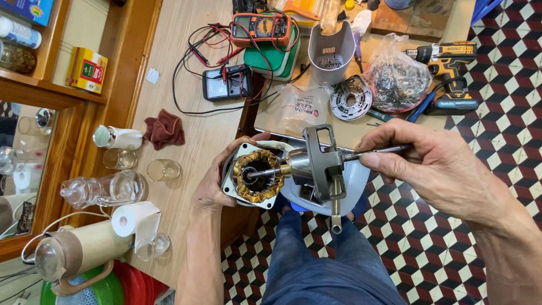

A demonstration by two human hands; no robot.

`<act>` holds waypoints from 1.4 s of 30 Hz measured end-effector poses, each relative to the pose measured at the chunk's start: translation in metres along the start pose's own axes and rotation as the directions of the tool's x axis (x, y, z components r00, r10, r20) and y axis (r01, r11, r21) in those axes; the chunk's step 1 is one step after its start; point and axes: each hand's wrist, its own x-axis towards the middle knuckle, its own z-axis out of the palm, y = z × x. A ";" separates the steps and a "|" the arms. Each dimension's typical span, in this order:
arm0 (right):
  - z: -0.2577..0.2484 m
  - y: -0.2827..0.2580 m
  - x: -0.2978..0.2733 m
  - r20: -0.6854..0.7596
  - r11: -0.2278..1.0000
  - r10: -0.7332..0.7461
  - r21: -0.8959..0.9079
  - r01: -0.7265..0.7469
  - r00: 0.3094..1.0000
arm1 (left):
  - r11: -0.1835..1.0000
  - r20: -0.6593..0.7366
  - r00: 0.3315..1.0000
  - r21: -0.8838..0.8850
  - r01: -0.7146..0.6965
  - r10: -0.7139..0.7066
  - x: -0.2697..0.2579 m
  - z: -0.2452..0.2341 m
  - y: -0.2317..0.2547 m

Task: The person disassembles a small electrical motor or fan component using a cordless drill and a bench vise. They remove screws, separate the housing, and inspect the internal copper windings and rotor. The person then reassembles the component, securing it with screws using the drill.

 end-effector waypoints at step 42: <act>-0.009 -0.005 0.018 0.141 0.972 -0.216 0.126 0.199 0.966 | 0.469 -0.183 0.976 0.877 0.109 0.116 -0.011 0.142 0.088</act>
